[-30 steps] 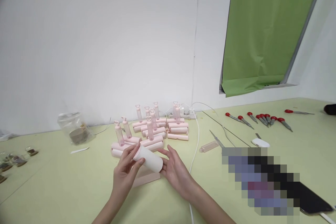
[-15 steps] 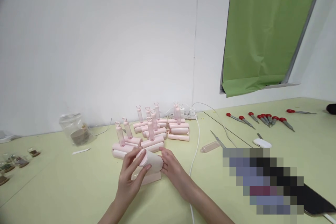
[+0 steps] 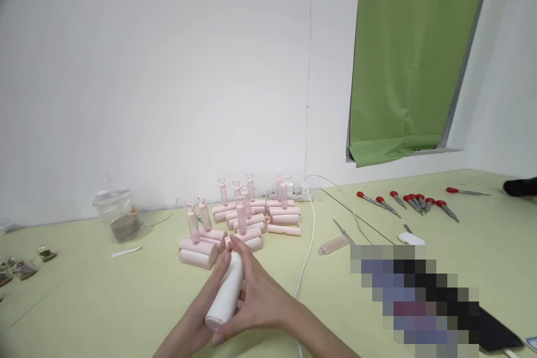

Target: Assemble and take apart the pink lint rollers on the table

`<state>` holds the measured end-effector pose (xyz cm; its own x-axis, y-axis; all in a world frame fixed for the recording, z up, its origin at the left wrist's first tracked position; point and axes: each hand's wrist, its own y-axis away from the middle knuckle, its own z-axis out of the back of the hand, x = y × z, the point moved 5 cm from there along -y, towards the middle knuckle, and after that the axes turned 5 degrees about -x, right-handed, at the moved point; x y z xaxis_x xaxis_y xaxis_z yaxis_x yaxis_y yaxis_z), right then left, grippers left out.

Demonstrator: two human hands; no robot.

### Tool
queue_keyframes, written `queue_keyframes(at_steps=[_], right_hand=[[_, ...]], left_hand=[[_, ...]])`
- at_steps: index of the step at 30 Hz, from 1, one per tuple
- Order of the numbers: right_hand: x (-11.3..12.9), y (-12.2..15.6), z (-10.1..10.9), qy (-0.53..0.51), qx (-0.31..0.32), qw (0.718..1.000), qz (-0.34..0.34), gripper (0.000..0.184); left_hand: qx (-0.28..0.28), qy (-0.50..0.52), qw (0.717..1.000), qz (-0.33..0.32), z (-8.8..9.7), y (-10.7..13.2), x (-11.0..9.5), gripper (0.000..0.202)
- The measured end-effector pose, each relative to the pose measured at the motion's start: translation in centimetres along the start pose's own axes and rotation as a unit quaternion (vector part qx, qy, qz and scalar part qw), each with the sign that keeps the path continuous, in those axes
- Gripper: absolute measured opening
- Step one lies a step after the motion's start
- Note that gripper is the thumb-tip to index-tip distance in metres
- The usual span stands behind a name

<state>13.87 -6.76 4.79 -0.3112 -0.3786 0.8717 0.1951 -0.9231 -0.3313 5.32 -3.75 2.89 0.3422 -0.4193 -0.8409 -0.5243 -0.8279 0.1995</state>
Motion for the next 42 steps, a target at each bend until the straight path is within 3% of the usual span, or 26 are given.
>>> queue_keyframes(at_steps=[2, 4, 5, 8, 10, 15, 18, 22, 25, 27, 29, 31, 33, 36, 39, 42], right_hand=[[-0.4, -1.0, 1.9, 0.078, -0.045, 0.996, -0.001, 0.084], [-1.3, -2.1, 5.4, 0.211, -0.13, 0.969, -0.009, 0.043], [-2.0, -2.7, 7.2, 0.31, -0.154, 0.938, -0.03, 0.034], [-5.1, -4.6, 11.3, 0.393, -0.16, 0.902, -0.083, 0.019], [-7.5, -5.4, 12.4, 0.416, -0.145, 0.891, -0.111, 0.017], [-11.3, -5.4, 12.0, 0.41, -0.147, 0.888, -0.148, 0.027], [-11.3, -4.7, 12.7, 0.363, -0.185, 0.9, -0.157, 0.025], [-8.9, -3.6, 13.8, 0.244, -0.266, 0.919, -0.159, 0.032], [-5.9, -2.9, 12.0, 0.131, -0.264, 0.945, -0.139, 0.046], [-4.3, -2.5, 9.1, 0.043, -0.217, 0.966, -0.135, 0.048], [-3.5, -1.8, 5.8, -0.047, -0.17, 0.968, -0.177, 0.051], [-3.4, -1.2, 2.8, -0.057, -0.149, 0.966, -0.203, 0.051], [-3.4, -0.9, 0.8, -0.025, -0.141, 0.973, -0.18, 0.048], [-3.7, -0.6, -0.6, 0.006, -0.136, 0.982, -0.134, 0.041], [-3.8, -0.2, -0.6, 0.041, -0.144, 0.981, -0.127, 0.037], [-3.4, 0.1, -0.4, 0.091, -0.16, 0.975, -0.124, 0.035]], left_hand=[[-0.022, 0.031, 0.999, 0.018, 0.4, -0.2, 0.2, 0.045], [-0.049, 0.073, 0.996, 0.021, 1.0, -0.6, 0.3, 0.035], [-0.06, 0.093, 0.994, 0.02, 1.4, -0.8, 0.2, 0.032], [-0.076, 0.131, 0.988, 0.007, 2.1, -1.4, -0.3, 0.027], [-0.079, 0.145, 0.986, 0.001, 2.3, -1.5, -0.5, 0.027], [-0.076, 0.139, 0.987, -0.003, 2.2, -1.5, -0.4, 0.027], [-0.085, 0.142, 0.986, -0.012, 2.3, -1.6, -0.3, 0.028], [-0.122, 0.12, 0.984, -0.05, 2.8, -1.8, -0.5, 0.028], [-0.159, 0.094, 0.978, -0.097, 3.1, -1.7, -0.9, 0.024], [-0.188, 0.097, 0.971, -0.112, 3.3, -1.6, -0.9, 0.024], [-0.2, 0.106, 0.966, -0.122, 3.4, -1.5, -0.8, 0.026], [-0.185, 0.111, 0.967, -0.133, 3.2, -1.5, -0.6, 0.03], [-0.155, 0.114, 0.972, -0.133, 2.7, -1.5, -0.2, 0.037], [-0.126, 0.109, 0.979, -0.12, 2.0, -1.4, 0.4, 0.051], [-0.13, 0.089, 0.98, -0.122, 1.7, -1.1, 0.7, 0.063], [-0.123, 0.059, 0.982, -0.132, 1.4, -0.8, 0.6, 0.06]])
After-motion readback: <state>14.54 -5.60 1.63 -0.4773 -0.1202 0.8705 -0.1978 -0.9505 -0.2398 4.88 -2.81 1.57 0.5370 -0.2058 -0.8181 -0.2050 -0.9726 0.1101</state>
